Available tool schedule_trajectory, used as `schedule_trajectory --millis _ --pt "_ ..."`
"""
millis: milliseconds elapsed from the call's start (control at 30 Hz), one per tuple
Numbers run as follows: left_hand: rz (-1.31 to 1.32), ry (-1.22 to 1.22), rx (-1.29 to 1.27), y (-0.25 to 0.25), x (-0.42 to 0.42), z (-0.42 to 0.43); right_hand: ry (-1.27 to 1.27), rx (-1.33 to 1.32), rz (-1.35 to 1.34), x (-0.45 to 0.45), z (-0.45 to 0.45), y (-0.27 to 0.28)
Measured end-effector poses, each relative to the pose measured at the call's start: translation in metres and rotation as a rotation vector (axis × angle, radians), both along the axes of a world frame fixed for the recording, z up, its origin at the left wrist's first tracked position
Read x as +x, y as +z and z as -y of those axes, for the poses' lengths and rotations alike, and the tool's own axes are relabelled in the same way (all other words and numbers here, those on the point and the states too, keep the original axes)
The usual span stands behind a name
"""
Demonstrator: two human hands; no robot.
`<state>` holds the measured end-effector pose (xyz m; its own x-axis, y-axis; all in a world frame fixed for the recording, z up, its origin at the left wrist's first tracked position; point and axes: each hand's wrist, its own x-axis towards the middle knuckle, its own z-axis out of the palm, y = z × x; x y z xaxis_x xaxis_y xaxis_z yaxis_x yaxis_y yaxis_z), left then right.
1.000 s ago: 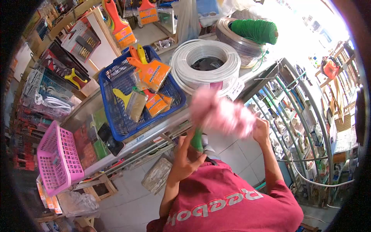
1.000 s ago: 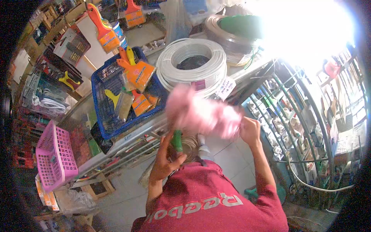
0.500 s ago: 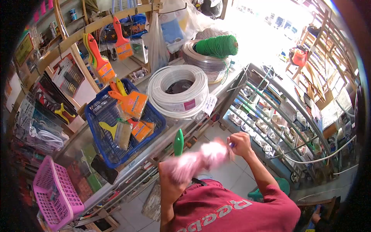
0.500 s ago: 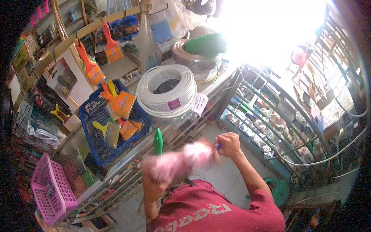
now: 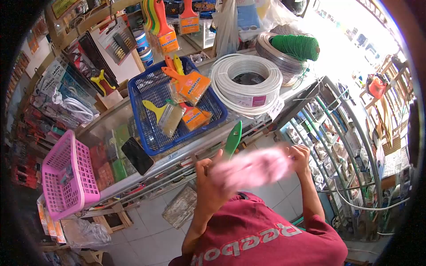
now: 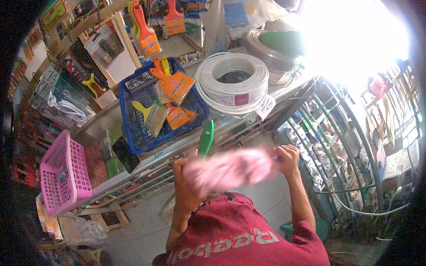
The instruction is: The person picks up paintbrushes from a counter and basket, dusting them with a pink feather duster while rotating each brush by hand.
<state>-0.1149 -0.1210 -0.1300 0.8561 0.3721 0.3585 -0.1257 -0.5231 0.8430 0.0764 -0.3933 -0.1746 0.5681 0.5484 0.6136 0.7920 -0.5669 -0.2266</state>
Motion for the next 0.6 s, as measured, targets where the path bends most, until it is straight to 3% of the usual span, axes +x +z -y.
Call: schedule_trajectory --millis 33,67,133,167,200,267,300,333,400,433,533,600 --pt "-0.010 0.035 0.087 0.000 0.002 0.001 -0.049 -0.029 -0.019 -0.001 -0.005 0.007" --pt "-0.019 0.076 0.172 0.001 0.004 0.002 -0.037 0.140 -0.063 0.004 -0.006 0.006" --pt "-0.023 0.095 0.151 0.002 0.006 0.008 -0.369 0.357 -0.178 0.010 -0.011 0.001" --pt "-0.022 0.138 0.150 0.003 0.009 0.008 -0.215 0.366 0.135 0.017 -0.024 0.005" --pt "-0.011 0.149 0.141 0.002 0.010 0.006 0.051 0.317 0.007 0.025 -0.008 -0.008" --pt "0.013 0.155 0.123 -0.005 0.016 0.007 -0.095 -0.195 0.029 0.029 0.000 0.010" --pt "0.039 0.234 0.299 -0.008 0.023 0.006 -0.089 -0.010 -0.053 0.038 0.000 0.009" --pt "0.012 0.266 0.314 -0.007 0.024 0.007 -0.176 0.143 -0.183 0.043 -0.001 0.009" --pt "-0.036 0.351 0.343 -0.004 0.027 0.008 -0.368 0.295 -0.158 0.051 -0.010 0.013" --pt "-0.030 0.378 0.379 -0.005 0.028 0.007 -0.229 0.316 0.067 0.051 -0.014 0.013" --pt "0.015 0.359 0.300 -0.002 0.030 0.007 0.004 -0.106 0.109 0.045 -0.005 0.016" --pt "-0.043 0.384 0.321 0.000 0.031 0.008 -0.178 0.077 -0.140 0.048 0.002 0.004"
